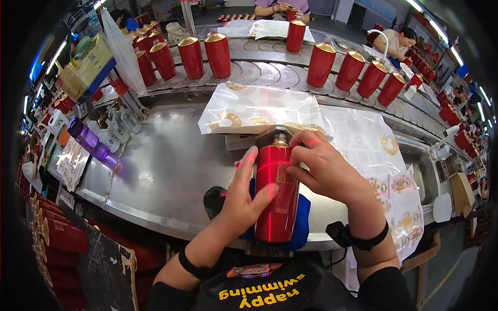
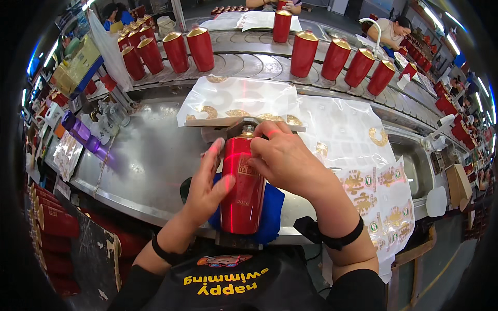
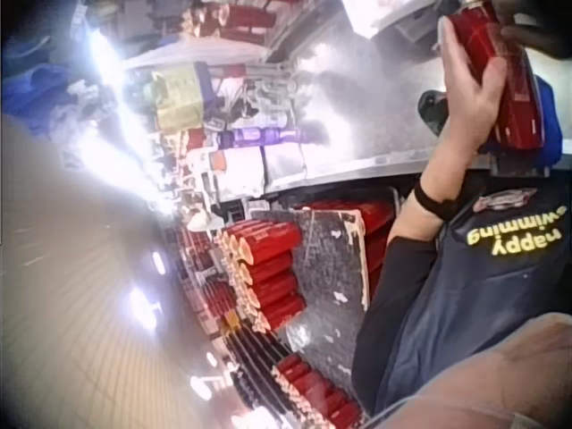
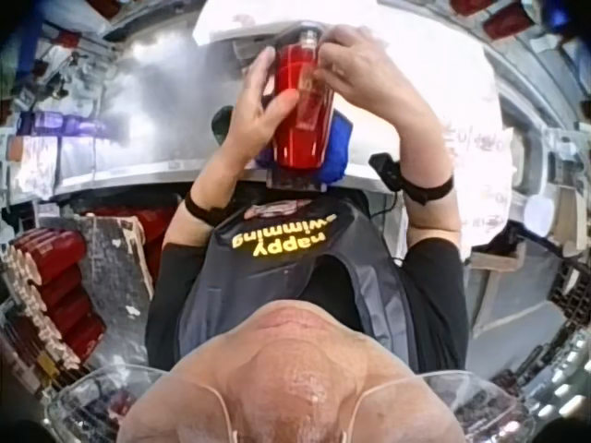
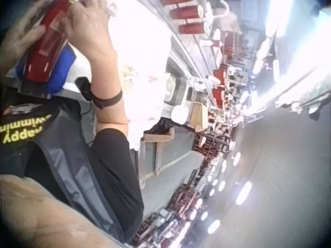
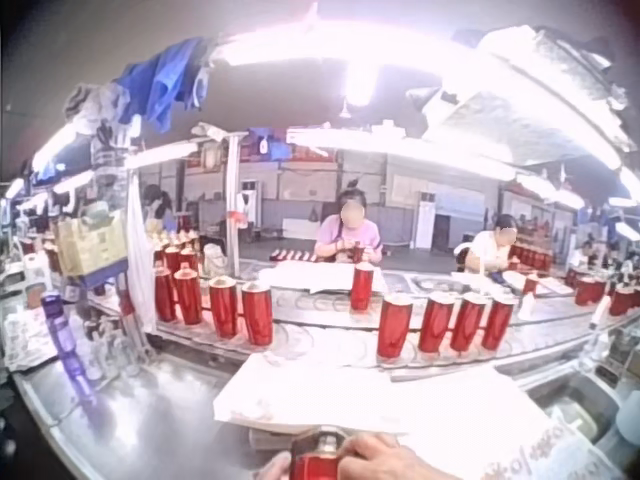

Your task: Manually applying and smoothing labels onto red bottles in a factory line.

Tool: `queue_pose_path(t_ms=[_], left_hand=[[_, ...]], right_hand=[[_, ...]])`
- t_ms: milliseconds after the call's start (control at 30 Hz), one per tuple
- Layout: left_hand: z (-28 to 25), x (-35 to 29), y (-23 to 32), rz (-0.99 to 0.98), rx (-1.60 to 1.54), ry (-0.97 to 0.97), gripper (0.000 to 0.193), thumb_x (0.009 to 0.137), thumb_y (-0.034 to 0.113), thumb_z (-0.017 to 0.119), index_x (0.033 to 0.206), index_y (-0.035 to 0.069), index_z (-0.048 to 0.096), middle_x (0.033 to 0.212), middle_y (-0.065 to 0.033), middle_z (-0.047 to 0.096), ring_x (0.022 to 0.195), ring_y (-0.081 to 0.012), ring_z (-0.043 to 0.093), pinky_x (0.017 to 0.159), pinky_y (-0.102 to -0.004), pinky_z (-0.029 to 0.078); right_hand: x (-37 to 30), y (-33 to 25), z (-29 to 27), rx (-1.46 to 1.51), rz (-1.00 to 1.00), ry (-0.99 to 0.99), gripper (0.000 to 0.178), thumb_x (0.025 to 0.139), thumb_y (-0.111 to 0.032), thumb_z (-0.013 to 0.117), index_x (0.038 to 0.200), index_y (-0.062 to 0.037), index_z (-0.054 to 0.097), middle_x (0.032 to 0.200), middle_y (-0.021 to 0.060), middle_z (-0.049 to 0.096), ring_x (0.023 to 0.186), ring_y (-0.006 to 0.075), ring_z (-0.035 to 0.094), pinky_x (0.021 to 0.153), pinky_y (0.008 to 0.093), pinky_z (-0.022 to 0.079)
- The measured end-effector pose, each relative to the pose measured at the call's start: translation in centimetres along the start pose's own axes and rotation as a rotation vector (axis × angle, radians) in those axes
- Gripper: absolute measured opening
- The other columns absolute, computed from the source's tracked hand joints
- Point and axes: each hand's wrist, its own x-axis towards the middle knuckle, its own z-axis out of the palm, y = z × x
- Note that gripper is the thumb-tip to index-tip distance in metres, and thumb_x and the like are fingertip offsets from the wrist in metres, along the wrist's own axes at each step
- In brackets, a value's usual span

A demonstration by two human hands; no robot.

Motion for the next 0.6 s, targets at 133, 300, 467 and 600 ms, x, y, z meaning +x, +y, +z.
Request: queue_pose_path(t_ms=[133,300,467,600], left_hand=[[1.2,1.9,-0.5,-0.188,-0.108,0.044,0.072,0.094,0.016,0.059,0.148,-0.006,0.017,0.143,-0.0188,0.038,0.129,-0.0214,0.042,0.108,-0.0338,0.034],[1.4,1.9,-0.2,-0.238,-0.318,0.086,0.075,0.091,0.018,0.063,0.146,-0.007,0.018,0.138,-0.0215,0.041,0.124,-0.0243,0.046,0.105,-0.0351,0.037],[1.6,1.8,-0.6,-0.156,-0.158,0.032,0.077,0.093,0.013,0.059,0.150,-0.003,0.010,0.142,-0.0177,0.038,0.127,-0.0194,0.044,0.107,-0.0329,0.036],[1.4,1.8,-0.5,-0.195,-0.312,0.018,0.080,0.093,0.015,0.060,0.150,-0.005,0.007,0.143,-0.0191,0.036,0.128,-0.0215,0.042,0.107,-0.0336,0.035]], right_hand=[[-0.4,0.4,1.4,0.022,0.099,0.225,0.012,0.081,-0.010,0.068,0.087,-0.0014,0.062,0.104,0.0160,0.058,0.100,0.0359,0.054,0.084,0.0420,0.046],[-3.3,-1.2,3.3,0.012,0.149,0.440,0.023,0.083,-0.009,0.067,0.104,-0.0022,0.064,0.109,0.0181,0.056,0.103,0.0362,0.053,0.088,0.0420,0.044],[-5.3,-2.3,5.2,0.041,0.118,0.323,0.046,0.082,-0.016,0.070,0.126,-0.0066,0.060,0.123,0.0200,0.050,0.112,0.0388,0.049,0.096,0.0465,0.041],[-5.2,-1.8,5.3,0.060,0.112,0.313,0.048,0.082,-0.016,0.070,0.128,-0.0077,0.059,0.126,0.0205,0.047,0.112,0.0387,0.049,0.095,0.0468,0.041]])
